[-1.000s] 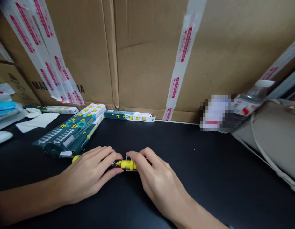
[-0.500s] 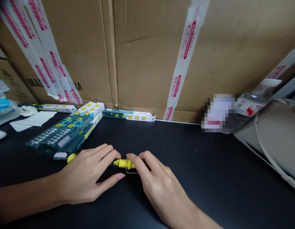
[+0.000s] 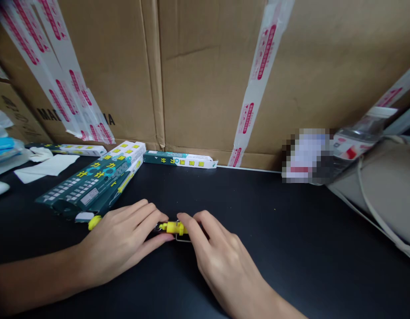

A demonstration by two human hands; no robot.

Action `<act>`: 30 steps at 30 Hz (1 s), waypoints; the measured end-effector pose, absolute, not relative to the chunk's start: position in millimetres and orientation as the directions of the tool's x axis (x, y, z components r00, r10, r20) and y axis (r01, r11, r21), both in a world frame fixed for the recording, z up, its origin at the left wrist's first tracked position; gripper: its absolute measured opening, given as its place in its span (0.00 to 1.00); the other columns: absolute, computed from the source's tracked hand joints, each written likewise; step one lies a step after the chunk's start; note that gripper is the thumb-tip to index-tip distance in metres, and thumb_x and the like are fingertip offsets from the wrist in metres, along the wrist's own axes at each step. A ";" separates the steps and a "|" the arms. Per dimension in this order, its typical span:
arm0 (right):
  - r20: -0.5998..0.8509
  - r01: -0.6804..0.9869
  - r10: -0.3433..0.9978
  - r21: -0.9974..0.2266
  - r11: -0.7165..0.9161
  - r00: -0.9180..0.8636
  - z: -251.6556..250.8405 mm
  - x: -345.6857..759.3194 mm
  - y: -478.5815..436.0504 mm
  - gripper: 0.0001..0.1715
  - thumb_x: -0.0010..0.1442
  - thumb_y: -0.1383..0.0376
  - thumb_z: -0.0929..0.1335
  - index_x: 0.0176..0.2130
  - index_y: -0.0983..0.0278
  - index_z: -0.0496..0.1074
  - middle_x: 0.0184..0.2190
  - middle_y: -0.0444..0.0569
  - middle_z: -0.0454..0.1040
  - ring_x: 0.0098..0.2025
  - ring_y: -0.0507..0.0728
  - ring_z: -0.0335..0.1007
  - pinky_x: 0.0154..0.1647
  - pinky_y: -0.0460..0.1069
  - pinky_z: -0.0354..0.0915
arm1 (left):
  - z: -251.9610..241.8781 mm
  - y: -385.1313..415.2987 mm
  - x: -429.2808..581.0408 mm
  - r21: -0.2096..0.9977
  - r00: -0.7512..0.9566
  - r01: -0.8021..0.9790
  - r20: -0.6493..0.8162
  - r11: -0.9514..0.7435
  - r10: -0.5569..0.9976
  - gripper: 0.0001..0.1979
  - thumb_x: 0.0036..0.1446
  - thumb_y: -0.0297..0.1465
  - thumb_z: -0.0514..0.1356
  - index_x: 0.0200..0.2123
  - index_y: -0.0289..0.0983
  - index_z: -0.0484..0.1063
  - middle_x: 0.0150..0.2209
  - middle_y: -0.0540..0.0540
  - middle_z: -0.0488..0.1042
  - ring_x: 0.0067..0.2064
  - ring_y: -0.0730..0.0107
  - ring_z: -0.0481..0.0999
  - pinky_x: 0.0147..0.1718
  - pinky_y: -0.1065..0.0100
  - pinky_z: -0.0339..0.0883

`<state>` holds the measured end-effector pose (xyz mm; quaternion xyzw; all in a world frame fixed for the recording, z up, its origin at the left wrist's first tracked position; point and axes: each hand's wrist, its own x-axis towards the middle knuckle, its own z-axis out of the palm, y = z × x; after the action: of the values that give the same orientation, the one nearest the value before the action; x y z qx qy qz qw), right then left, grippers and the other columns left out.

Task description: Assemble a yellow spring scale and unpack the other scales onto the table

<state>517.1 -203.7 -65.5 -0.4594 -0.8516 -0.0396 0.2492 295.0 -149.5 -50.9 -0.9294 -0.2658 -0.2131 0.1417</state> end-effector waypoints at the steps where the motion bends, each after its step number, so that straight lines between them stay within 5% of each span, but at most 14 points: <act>1: 0.461 0.806 0.757 -0.136 0.576 -0.463 -66.1 517.3 -204.3 0.23 0.70 0.74 0.57 0.62 0.64 0.63 0.41 0.53 0.74 0.34 0.57 0.77 0.30 0.49 0.76 | -50.8 -149.5 295.0 -0.156 0.770 0.553 0.472 -0.818 0.430 0.11 0.69 0.35 0.56 0.36 0.34 0.70 0.31 0.46 0.73 0.33 0.57 0.74 0.27 0.60 0.67; 16: 0.526 0.833 0.669 0.155 0.532 -0.525 -63.5 509.7 -204.8 0.22 0.71 0.74 0.54 0.59 0.73 0.65 0.35 0.52 0.74 0.28 0.56 0.75 0.23 0.48 0.71 | -50.6 -151.3 296.0 -0.274 0.787 0.543 0.497 -0.794 0.366 0.11 0.68 0.35 0.57 0.37 0.33 0.72 0.31 0.46 0.75 0.33 0.57 0.76 0.27 0.60 0.68; 22: 0.524 0.812 0.659 0.115 0.573 -0.539 -60.5 505.7 -203.5 0.19 0.73 0.72 0.54 0.53 0.72 0.69 0.32 0.50 0.73 0.27 0.56 0.74 0.20 0.48 0.67 | -51.3 -150.4 298.1 -0.172 0.759 0.571 0.483 -0.802 0.437 0.15 0.62 0.41 0.63 0.34 0.35 0.70 0.31 0.46 0.73 0.32 0.56 0.75 0.28 0.58 0.70; 30: 0.554 0.765 0.602 0.103 0.636 -0.575 -60.9 506.7 -202.7 0.15 0.72 0.72 0.59 0.50 0.73 0.71 0.30 0.51 0.75 0.28 0.57 0.73 0.24 0.50 0.68 | -51.4 -149.2 297.8 0.028 0.726 0.571 0.449 -0.821 0.520 0.08 0.61 0.31 0.65 0.35 0.38 0.67 0.34 0.49 0.73 0.34 0.61 0.74 0.33 0.61 0.69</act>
<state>506.7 -202.7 -60.9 -0.3921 -0.8714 -0.1682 0.2423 297.8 -149.2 -51.4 -0.9274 -0.2942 -0.2244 0.0561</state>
